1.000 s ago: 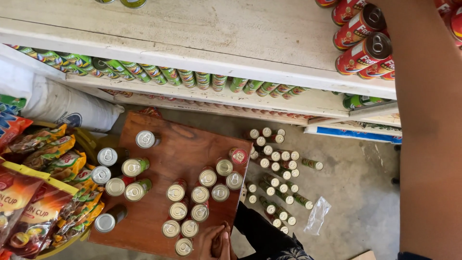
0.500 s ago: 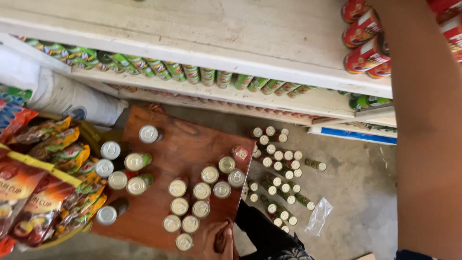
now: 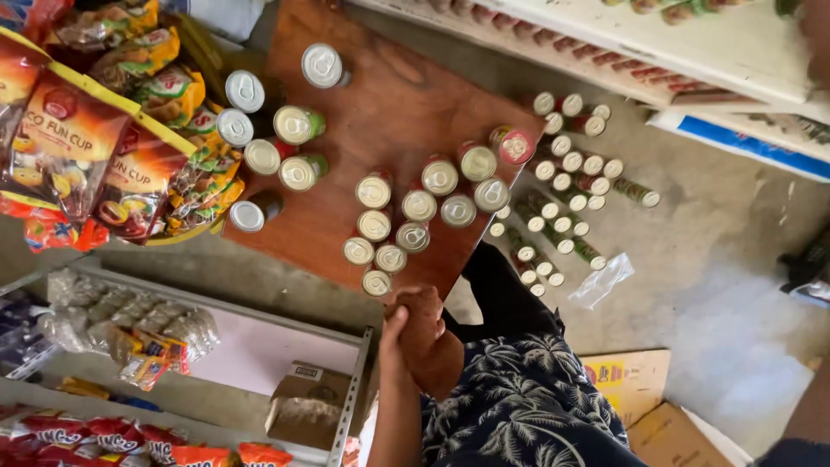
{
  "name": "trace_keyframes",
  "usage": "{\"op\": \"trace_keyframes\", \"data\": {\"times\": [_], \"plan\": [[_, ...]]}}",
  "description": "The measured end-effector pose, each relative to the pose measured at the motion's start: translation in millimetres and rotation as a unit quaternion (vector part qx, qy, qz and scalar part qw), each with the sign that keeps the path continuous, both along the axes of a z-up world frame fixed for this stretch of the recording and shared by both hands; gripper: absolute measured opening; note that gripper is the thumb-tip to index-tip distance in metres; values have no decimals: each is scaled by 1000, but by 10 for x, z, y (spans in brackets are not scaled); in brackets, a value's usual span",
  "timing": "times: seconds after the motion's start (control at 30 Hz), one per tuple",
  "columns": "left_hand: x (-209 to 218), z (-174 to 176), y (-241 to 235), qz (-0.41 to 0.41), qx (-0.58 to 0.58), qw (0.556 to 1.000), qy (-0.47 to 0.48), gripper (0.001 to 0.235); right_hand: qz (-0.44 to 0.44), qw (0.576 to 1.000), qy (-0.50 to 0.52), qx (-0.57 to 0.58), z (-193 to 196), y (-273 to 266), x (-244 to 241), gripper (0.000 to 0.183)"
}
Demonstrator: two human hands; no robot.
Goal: The recorder is organizing canned goods on a shelf in a grocery store, checking labels and arranging them.
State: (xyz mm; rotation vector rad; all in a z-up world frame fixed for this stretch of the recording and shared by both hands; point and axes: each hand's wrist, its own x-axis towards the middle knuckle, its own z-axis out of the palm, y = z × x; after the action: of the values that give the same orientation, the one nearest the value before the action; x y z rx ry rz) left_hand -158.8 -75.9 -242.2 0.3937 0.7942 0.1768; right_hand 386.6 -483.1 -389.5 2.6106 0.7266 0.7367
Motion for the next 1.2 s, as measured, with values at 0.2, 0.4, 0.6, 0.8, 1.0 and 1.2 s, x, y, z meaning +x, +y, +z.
{"op": "trace_keyframes", "data": {"times": [0.2,0.4,0.6,0.8,1.0,1.2], "plan": [[56,-84,333,37,-166,978,-118,48,211,898,350,160,1645,2643,-1658,71],[-99,246,664,8,-196,974,-110,58,107,761,557,314,835,2870,-2064,77],[-101,731,1267,-22,-174,981,-83,71,-7,645,489,587,1351,2642,-2355,72],[681,890,1516,-116,-106,961,-228,34,148,193,466,851,2238,2725,-2916,76],[1167,2137,1134,-89,167,948,-254,41,138,24,447,884,3392,3242,-3368,69],[1258,2592,460,43,757,601,-255,40,68,19,383,921,4060,3788,-3808,48]]}}
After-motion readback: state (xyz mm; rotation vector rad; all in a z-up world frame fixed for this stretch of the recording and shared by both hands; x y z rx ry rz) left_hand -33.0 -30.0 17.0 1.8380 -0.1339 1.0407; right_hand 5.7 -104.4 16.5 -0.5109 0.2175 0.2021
